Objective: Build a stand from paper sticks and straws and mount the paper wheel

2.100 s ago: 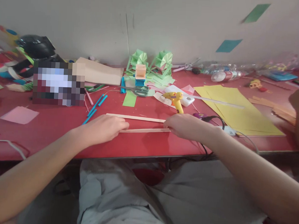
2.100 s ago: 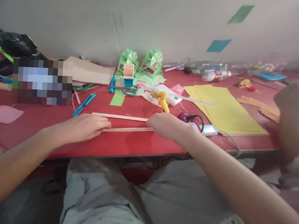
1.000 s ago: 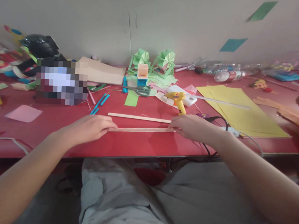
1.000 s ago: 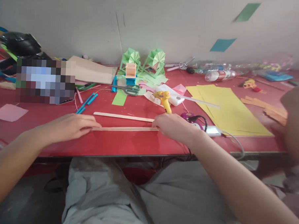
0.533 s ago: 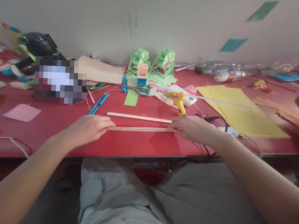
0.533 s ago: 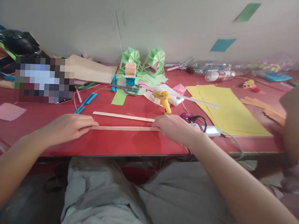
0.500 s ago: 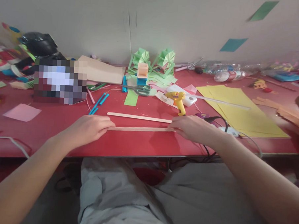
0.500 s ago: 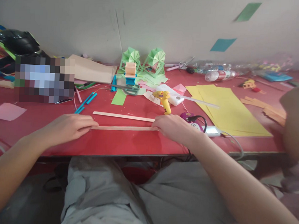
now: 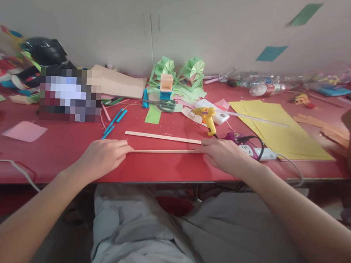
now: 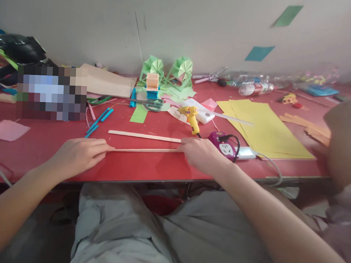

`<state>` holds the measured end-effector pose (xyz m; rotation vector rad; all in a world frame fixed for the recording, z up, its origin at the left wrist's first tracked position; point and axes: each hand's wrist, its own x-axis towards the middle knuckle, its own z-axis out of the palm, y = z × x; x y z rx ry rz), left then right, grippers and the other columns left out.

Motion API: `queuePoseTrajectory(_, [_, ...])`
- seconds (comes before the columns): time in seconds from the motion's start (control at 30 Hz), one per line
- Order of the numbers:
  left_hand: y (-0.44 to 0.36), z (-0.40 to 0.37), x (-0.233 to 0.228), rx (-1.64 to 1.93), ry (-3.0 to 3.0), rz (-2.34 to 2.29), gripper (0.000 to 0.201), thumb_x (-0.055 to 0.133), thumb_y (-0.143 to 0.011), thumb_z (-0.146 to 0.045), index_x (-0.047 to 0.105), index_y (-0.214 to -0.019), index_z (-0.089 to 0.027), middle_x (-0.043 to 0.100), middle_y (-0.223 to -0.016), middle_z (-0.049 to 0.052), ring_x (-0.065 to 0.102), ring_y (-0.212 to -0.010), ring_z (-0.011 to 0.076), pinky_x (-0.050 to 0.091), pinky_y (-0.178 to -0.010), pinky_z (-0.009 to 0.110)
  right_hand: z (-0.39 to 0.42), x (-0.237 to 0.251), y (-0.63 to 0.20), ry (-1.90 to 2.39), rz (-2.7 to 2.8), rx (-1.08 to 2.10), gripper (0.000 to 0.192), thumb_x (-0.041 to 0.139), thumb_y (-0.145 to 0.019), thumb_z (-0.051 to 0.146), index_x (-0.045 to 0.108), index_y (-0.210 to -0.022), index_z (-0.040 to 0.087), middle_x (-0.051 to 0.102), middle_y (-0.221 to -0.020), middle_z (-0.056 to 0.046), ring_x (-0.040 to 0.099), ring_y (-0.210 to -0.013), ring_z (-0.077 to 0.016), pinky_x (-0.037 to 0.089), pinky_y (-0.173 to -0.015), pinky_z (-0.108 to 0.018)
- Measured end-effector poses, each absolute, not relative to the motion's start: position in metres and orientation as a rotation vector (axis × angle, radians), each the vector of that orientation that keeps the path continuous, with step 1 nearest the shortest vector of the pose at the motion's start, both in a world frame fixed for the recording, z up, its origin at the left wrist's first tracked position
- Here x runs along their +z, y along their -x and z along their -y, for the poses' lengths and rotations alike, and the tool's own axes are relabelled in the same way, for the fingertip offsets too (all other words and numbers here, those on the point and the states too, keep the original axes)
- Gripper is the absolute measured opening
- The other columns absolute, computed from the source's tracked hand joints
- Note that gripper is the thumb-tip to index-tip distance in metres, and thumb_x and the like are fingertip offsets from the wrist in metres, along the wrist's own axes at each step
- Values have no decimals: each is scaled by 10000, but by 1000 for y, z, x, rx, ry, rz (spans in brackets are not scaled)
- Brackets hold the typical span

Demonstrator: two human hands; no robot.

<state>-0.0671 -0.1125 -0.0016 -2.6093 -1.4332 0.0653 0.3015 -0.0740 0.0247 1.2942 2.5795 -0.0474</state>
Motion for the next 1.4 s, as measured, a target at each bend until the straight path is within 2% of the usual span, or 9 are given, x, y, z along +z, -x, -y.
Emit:
queuePoseTrajectory(0.3, [66,113,-2,34,2630,1445,316,446,-946,-173,737,-1051,-233,747,-997,61,702,-913,261,497,-701,356,75,23,-299,-1335,-2534,-18,384,474,-885,68,744,-1104,230,698,-1001,-83,678,-870,-195,296,-520,-255])
queuePoseTrajectory(0.5, [59,122,-2,100,2571,1486,310,451,-939,-159,737,-1029,-237,746,-983,63,702,-883,264,474,-658,343,79,17,-297,-1335,-2526,40,367,499,-866,51,739,-1098,203,693,-1020,-90,675,-857,-178,325,-531,-245])
queuePoseTrajectory(0.77, [45,134,3,184,2499,1566,432,409,-861,-22,739,-1052,-223,719,-902,81,699,-763,244,454,-571,334,89,16,-290,-1334,-2489,158,365,471,-878,20,746,-1061,174,685,-999,-119,660,-897,-212,332,-532,-267])
queuePoseTrajectory(0.9, [35,145,0,233,2447,1587,533,401,-809,24,695,-1194,-198,709,-937,99,704,-754,217,480,-576,311,97,18,-282,-1326,-2451,209,368,445,-902,11,732,-1093,141,685,-1062,-150,664,-956,-237,384,-565,-279])
queuePoseTrajectory(1.03, [20,160,-2,272,2356,1592,594,413,-875,-68,526,-1443,-196,689,-1030,127,702,-731,215,494,-586,307,105,17,-272,-1330,-2409,245,381,417,-906,5,716,-1124,93,675,-1098,-181,662,-949,-263,422,-575,-302])
queuePoseTrajectory(1.1, [11,166,-3,254,2340,1610,572,419,-918,-166,477,-1486,-198,671,-1100,153,708,-779,238,513,-619,323,109,15,-268,-1352,-2381,243,397,404,-899,-5,711,-1135,77,668,-1112,-192,659,-951,-276,445,-589,-314])
queuePoseTrajectory(1.2, [-1,171,-5,218,2311,1662,528,386,-961,-257,497,-1473,-186,655,-1133,178,710,-865,275,534,-691,360,115,13,-261,-1376,-2357,247,411,391,-890,-16,723,-1113,79,662,-1111,-200,655,-937,-282,474,-616,-324])
queuePoseTrajectory(1.3, [-7,171,-8,157,2305,1701,496,368,-983,-295,546,-1426,-163,643,-1197,198,699,-926,300,535,-728,396,119,10,-258,-1362,-2386,302,395,401,-890,-4,742,-1067,91,662,-1077,-209,639,-950,-291,498,-672,-335])
queuePoseTrajectory(1.4, [-10,170,-10,72,2320,1664,448,394,-980,-287,598,-1357,-156,620,-1316,196,651,-1077,342,520,-806,445,120,9,-256,-1365,-2394,307,391,400,-891,0,749,-1045,90,659,-1057,-216,632,-967,-298,520,-723,-344])
